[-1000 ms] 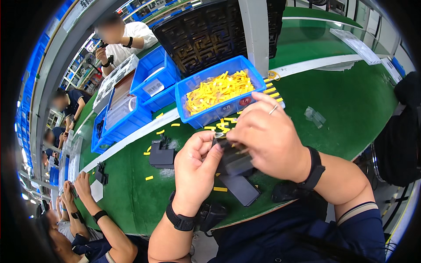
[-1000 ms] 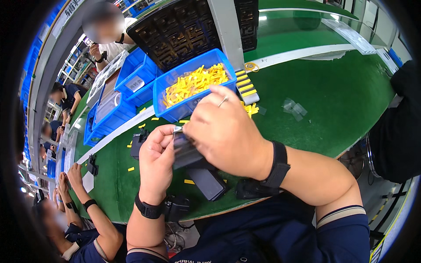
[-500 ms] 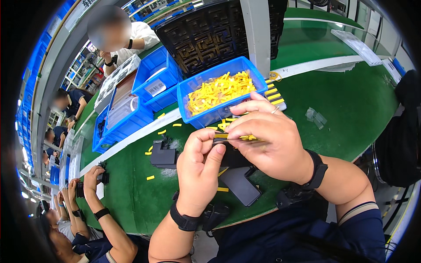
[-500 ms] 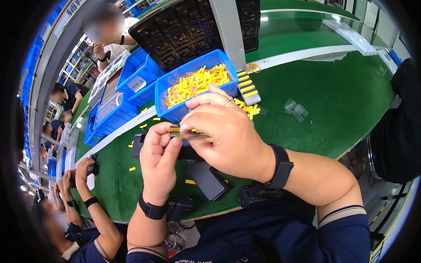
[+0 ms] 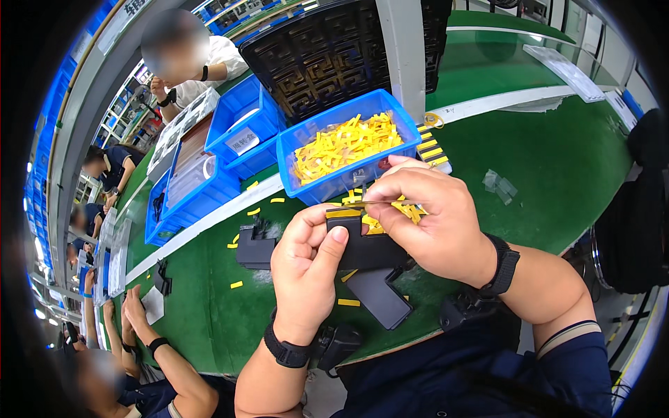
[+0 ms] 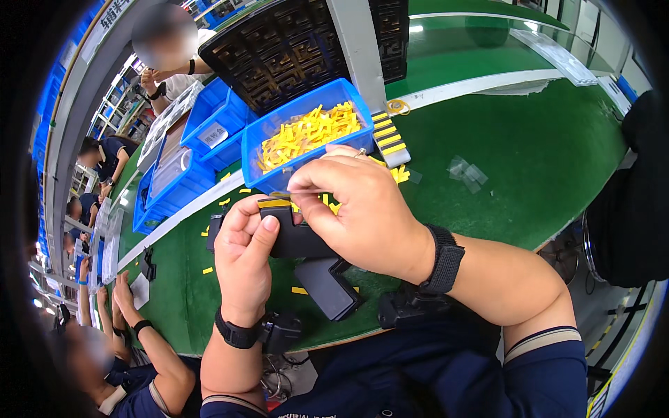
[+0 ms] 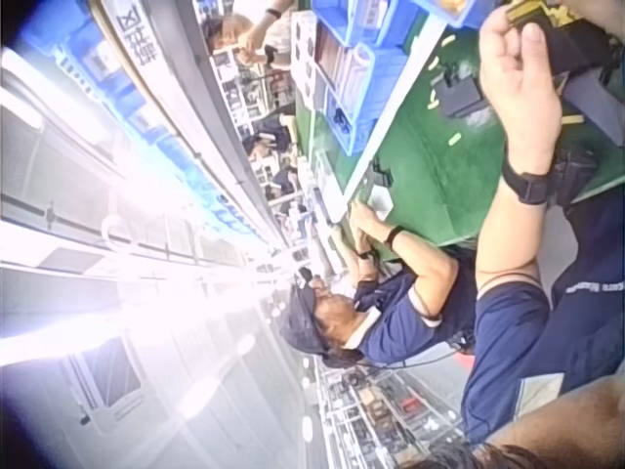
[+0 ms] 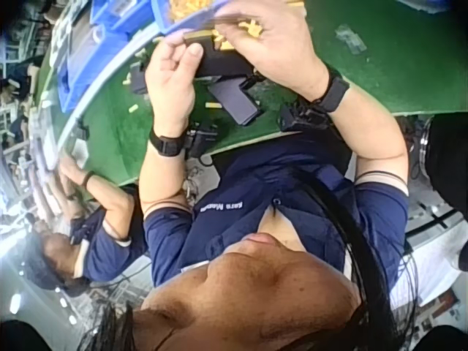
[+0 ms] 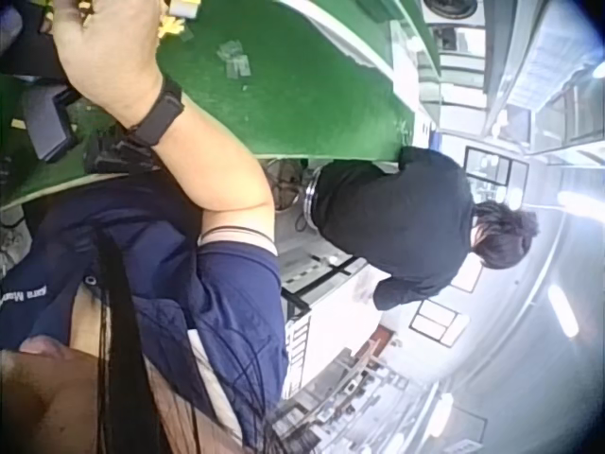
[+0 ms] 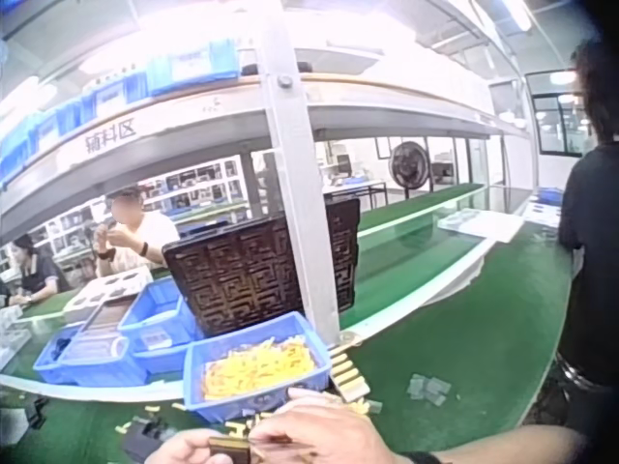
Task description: Assembling small yellow components into black plastic housings at a factory workstation on a production line.
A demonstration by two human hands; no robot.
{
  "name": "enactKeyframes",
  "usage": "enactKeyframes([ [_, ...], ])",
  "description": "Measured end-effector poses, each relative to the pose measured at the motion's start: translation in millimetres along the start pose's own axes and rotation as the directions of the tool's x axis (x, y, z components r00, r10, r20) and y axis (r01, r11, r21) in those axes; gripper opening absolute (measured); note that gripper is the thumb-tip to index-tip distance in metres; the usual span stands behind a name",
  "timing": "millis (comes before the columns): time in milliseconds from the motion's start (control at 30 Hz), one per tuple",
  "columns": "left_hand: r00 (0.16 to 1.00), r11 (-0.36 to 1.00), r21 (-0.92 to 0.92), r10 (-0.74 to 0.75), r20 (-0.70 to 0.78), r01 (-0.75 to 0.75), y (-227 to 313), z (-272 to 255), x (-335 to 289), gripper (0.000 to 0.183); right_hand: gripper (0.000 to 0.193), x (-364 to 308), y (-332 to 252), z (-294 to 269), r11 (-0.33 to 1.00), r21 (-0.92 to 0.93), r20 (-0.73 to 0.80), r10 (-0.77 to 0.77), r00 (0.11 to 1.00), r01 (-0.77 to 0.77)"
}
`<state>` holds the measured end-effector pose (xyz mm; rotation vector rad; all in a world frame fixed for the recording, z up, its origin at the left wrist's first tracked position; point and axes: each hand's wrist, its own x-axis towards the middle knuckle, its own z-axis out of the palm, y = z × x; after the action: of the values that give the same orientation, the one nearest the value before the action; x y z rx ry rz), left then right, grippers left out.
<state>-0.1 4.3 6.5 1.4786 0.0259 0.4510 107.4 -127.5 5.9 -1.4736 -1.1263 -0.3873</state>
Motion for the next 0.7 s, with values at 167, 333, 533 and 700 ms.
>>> enactKeyframes([
  [167, 0.997, 0.999, 0.030, 0.019, -0.080, -0.017, -2, 6, -1, 0.023, 0.010, 0, 1, 3, 0.997, -0.064, -0.028, -0.040, 0.999, 0.038],
  [333, 0.994, 0.899, 0.437, 0.043, -0.101, 0.005, 2, 8, -5, 0.024, 0.014, -2, -6, -3, 0.979, -0.155, 0.120, -0.112, 0.986, 0.130],
  [533, 0.984, 0.998, 0.009, -0.059, -0.168, 0.061, -4, -6, 7, 0.011, 0.008, 8, 8, -7, 0.981, -0.157, 0.006, 0.115, 0.993, -0.113],
  [700, 0.984, 0.994, 0.000, -0.104, -0.144, 0.106, -6, -6, 5, 0.011, 0.049, 14, 2, -16, 0.875, -0.084, 0.207, 0.484, 0.850, -0.477],
])
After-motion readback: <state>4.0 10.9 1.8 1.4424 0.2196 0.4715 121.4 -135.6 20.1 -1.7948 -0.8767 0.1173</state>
